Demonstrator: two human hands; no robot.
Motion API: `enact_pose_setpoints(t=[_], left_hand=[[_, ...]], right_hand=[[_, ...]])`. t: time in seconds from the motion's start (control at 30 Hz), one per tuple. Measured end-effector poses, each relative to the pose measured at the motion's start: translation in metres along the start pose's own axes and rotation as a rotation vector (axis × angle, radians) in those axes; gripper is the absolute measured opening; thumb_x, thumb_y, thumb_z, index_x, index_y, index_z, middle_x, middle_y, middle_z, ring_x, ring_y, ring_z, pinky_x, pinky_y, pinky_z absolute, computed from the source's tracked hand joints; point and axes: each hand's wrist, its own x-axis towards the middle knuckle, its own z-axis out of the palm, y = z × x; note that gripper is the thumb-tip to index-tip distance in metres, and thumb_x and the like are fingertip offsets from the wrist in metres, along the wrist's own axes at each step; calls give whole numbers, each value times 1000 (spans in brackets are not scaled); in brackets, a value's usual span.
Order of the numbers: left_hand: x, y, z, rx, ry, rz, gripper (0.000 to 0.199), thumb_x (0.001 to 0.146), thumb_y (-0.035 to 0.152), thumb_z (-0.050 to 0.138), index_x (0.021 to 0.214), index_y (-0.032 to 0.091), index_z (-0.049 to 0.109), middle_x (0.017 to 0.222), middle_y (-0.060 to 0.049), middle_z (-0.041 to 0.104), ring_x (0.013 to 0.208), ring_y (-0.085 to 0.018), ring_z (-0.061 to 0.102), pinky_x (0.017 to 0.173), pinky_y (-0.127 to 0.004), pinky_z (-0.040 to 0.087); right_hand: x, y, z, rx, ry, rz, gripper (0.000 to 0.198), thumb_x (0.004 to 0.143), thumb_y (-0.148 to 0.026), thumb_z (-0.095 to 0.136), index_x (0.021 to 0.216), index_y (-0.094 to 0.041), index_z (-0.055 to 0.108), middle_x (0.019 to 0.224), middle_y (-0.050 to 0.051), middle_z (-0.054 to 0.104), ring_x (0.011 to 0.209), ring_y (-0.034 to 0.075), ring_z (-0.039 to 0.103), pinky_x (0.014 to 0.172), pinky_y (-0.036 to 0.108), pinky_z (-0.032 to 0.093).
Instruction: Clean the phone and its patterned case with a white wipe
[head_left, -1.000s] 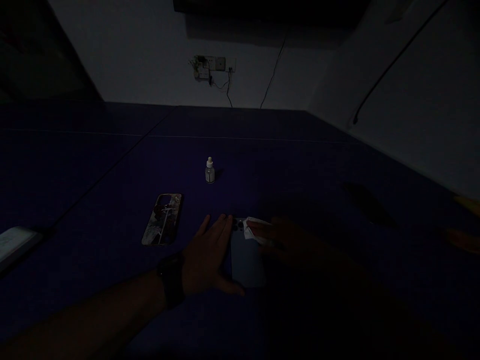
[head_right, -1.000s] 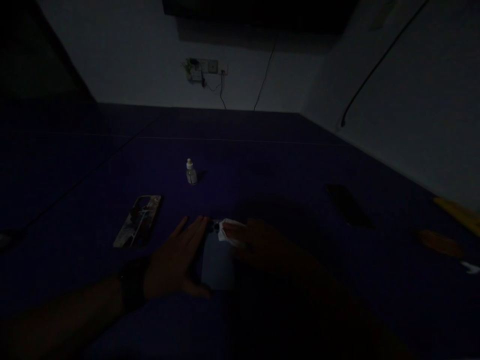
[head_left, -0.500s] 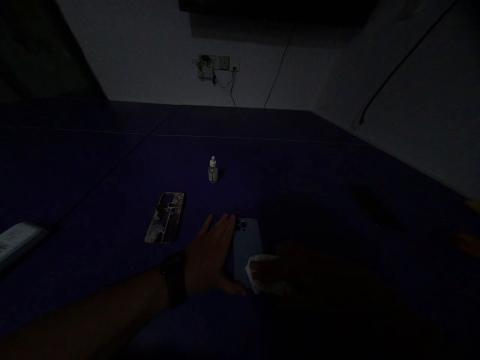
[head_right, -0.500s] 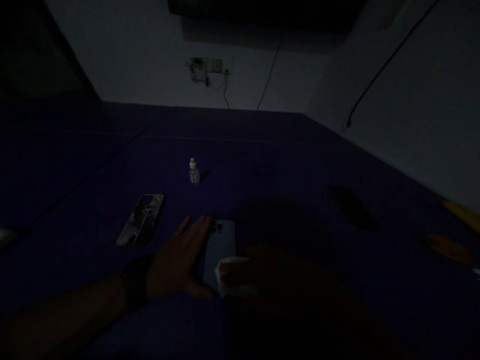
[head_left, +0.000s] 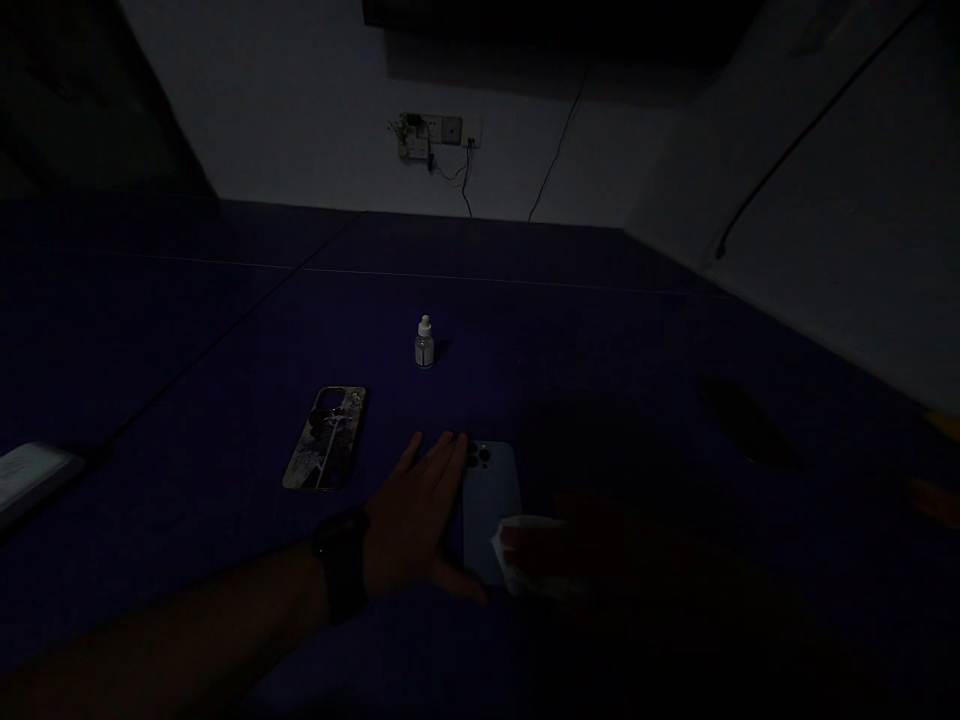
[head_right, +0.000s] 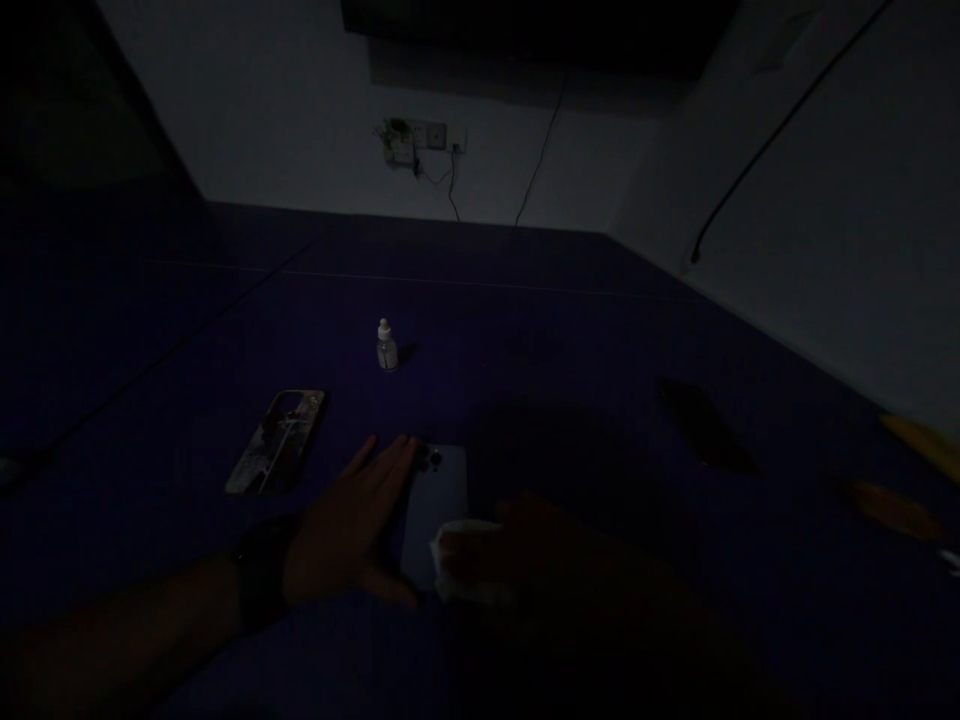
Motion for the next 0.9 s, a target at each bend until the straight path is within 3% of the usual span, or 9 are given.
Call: enact_pose_setpoints(t=[0.17, 0.37, 0.47, 0.63, 0.73, 0.83, 0.9], left_hand=[[1, -3, 4, 21, -6, 0, 152, 54, 87, 72, 157, 12, -11, 160, -30, 25, 150, -45, 24, 120, -65, 13], [0, -3, 2, -1, -6, 19, 151, 55, 90, 69, 157, 13, -12, 160, -30, 25, 150, -45, 23, 120, -65, 12], [-1, -3, 2, -7, 4, 17, 151, 55, 90, 69, 157, 13, -12, 160, -30, 25, 150, -45, 22, 120, -65, 11], [2, -2, 5, -9, -14, -4, 151, 53, 86, 74, 157, 13, -7, 160, -30, 27, 151, -44, 22, 120, -64, 10], [3, -3, 5, -13, -20, -26, 150, 52, 86, 74, 158, 12, -3, 159, -30, 28, 150, -45, 22, 120, -64, 11], [2, -3, 4, -20, -15, -3, 149, 55, 88, 71, 158, 12, -5, 160, -31, 25, 150, -45, 21, 119, -65, 11], [1, -3, 2, -20, -15, 11, 149, 55, 90, 69, 157, 12, -7, 161, -31, 24, 150, -46, 21, 119, -66, 11]], right_hand=[[19, -13, 13, 74, -88, -195, 65, 94, -33, 59, 154, -40, 36, 147, 1, 57, 133, 23, 54, 111, 43, 42], [-2, 2, 2, 101, -119, -34, 56, 95, -29, 58, 149, -39, 46, 139, 1, 65, 115, 23, 66, 99, 39, 51], [-11, 8, -2, 123, -89, 16, 58, 92, -32, 62, 147, -41, 48, 138, 1, 65, 115, 27, 66, 97, 39, 52], [15, -9, 9, 171, -163, -97, 68, 91, -23, 57, 154, -41, 37, 149, -1, 55, 134, 25, 54, 110, 41, 44], [29, -15, 14, 208, -203, -142, 67, 94, -13, 48, 152, -44, 38, 148, -4, 56, 134, 19, 54, 115, 39, 40], [18, -5, 6, 217, -219, -92, 66, 93, -19, 56, 152, -43, 40, 150, -2, 54, 134, 24, 54, 115, 43, 40], [3, 5, -3, 172, -187, 98, 63, 93, -24, 59, 150, -45, 42, 149, -1, 55, 131, 27, 58, 108, 43, 48]])
